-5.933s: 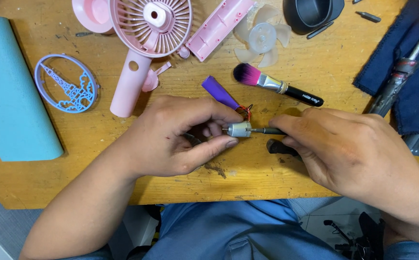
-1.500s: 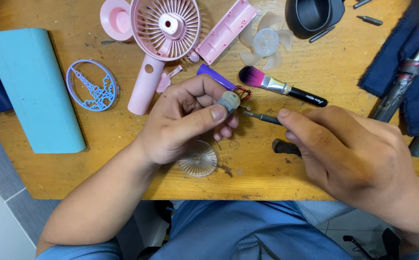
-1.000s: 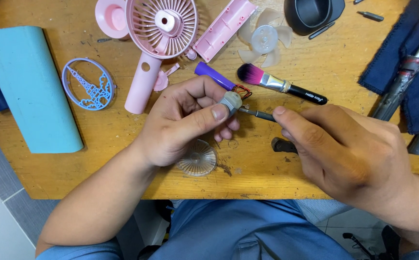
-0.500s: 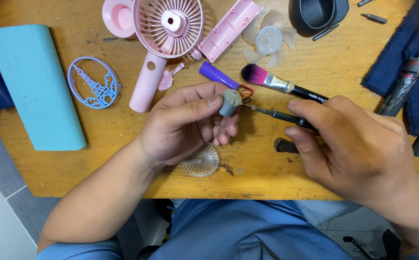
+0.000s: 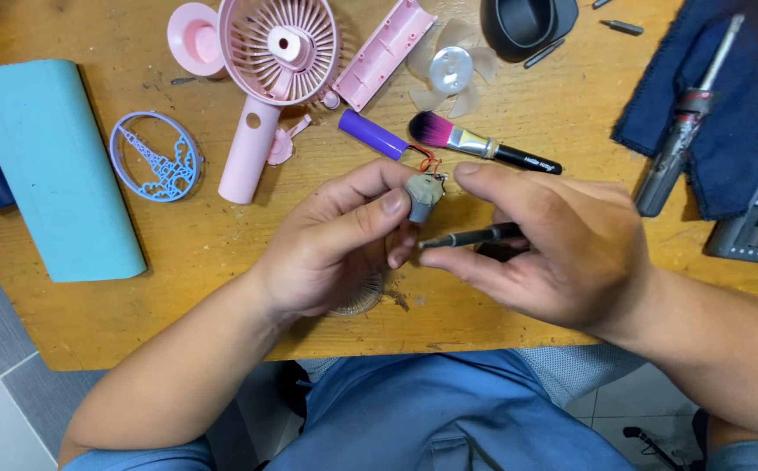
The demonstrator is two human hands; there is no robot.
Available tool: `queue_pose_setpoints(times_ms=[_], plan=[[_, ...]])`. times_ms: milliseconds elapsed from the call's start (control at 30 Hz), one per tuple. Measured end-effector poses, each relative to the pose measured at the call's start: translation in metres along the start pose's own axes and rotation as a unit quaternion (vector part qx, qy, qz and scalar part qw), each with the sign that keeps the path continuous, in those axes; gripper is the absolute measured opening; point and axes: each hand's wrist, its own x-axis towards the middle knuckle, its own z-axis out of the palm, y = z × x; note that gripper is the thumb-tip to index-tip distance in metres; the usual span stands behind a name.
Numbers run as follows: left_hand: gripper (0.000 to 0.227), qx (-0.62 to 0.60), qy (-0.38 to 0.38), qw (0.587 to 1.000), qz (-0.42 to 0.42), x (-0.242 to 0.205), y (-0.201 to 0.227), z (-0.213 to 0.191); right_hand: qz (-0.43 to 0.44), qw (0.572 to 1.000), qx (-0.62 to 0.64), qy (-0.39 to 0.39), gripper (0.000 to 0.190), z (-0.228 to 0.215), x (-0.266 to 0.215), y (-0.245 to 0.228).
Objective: The person is disassembling a small handheld fan, inspecting the internal motor, and using tools to work on the components.
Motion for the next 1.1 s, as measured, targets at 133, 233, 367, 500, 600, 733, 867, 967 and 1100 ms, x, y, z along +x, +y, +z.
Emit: queue_pose_setpoints(times_ms=[133, 233, 367, 500, 600, 733, 867, 967, 1100], plan=[[0.024, 0.087, 0.009, 0.996, -0.002, -0.003, -0.001, 0.010, -0.014, 0.999, 0.043, -0.003, 0.060, 0.005, 0.007, -0.002], [0.027, 0.133, 0.015, 0.991, -0.005, -0.004, -0.001, 0.012, -0.024, 0.998, 0.059, -0.004, 0.040, 0.004, 0.014, -0.005], [0.029, 0.182, -0.006, 0.983, 0.028, -0.006, -0.001, 0.010, -0.051, 0.995, 0.086, -0.032, 0.040, -0.001, 0.019, -0.004], [0.030, 0.276, 0.003, 0.960, 0.039, -0.005, 0.004, 0.009, -0.053, 0.994, 0.086, -0.041, 0.045, -0.003, 0.014, 0.004], [0.033, 0.243, 0.004, 0.970, 0.018, -0.004, 0.003, 0.006, -0.057, 0.994, 0.078, -0.044, 0.044, -0.007, 0.013, 0.006], [0.028, 0.155, -0.017, 0.988, -0.011, -0.003, 0.001, -0.003, -0.036, 0.993, 0.088, -0.066, 0.044, -0.008, 0.012, 0.008], [0.030, 0.110, -0.037, 0.993, -0.026, -0.002, 0.004, -0.007, -0.034, 0.993, 0.093, -0.065, 0.029, -0.008, 0.012, 0.009], [0.024, 0.122, -0.026, 0.992, -0.027, -0.002, 0.003, -0.005, -0.030, 0.991, 0.099, -0.080, 0.041, -0.007, 0.006, 0.010], [0.028, 0.161, -0.022, 0.986, -0.043, -0.001, 0.009, 0.000, -0.003, 0.993, 0.066, -0.102, 0.044, -0.016, 0.006, 0.007]])
